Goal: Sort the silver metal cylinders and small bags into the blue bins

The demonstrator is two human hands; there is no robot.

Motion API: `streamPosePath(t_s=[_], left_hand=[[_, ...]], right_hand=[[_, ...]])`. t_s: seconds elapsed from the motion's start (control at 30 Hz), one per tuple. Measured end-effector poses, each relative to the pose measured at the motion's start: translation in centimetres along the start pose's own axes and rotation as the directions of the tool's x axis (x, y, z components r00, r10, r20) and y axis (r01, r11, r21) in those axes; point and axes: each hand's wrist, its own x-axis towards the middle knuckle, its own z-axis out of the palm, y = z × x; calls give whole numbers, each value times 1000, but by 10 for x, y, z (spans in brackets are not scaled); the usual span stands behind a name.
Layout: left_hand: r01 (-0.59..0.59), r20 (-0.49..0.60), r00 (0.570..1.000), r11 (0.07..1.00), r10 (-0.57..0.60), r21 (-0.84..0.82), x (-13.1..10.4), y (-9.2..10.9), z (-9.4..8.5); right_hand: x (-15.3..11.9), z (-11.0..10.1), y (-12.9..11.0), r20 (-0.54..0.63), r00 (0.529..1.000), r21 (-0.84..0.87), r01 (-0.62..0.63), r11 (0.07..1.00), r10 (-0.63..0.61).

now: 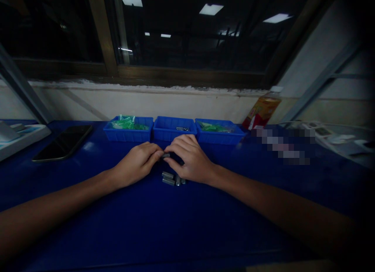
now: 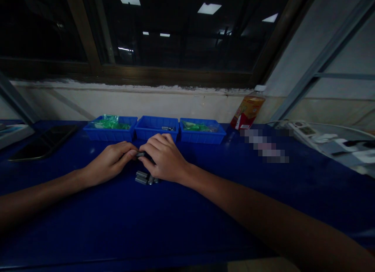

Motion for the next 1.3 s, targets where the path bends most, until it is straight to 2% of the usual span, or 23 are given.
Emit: streamPosePath(t_s=[0.13,0.27,0.4,0.73,1.1,1.3], left_hand=[[42,-1,999,998,-42,-45,0,2,-1],[24,-92,995,994,-34,-103,-3,0,1],[-17,-151,988,998,7,-65,-4,-3,4],[-7,-159,987,999,0,-49,-4,-2,3],[22,-103,994,999,-26,-34,-4,0,0],[-13,-143,990,1000,10,-21,-5,-1,3]], right_hand=[[0,1,0,-12,1000,-13,-21,1000,21],[0,2,1,-56,997,-38,-47,998,45],[0,3,2,-57,997,-31,-61,998,59],[0,0,0,-56,997,34,-51,998,52],[1,2,0,-86,995,0,-46,999,46],[0,2,1,-83,995,0,-61,998,61]])
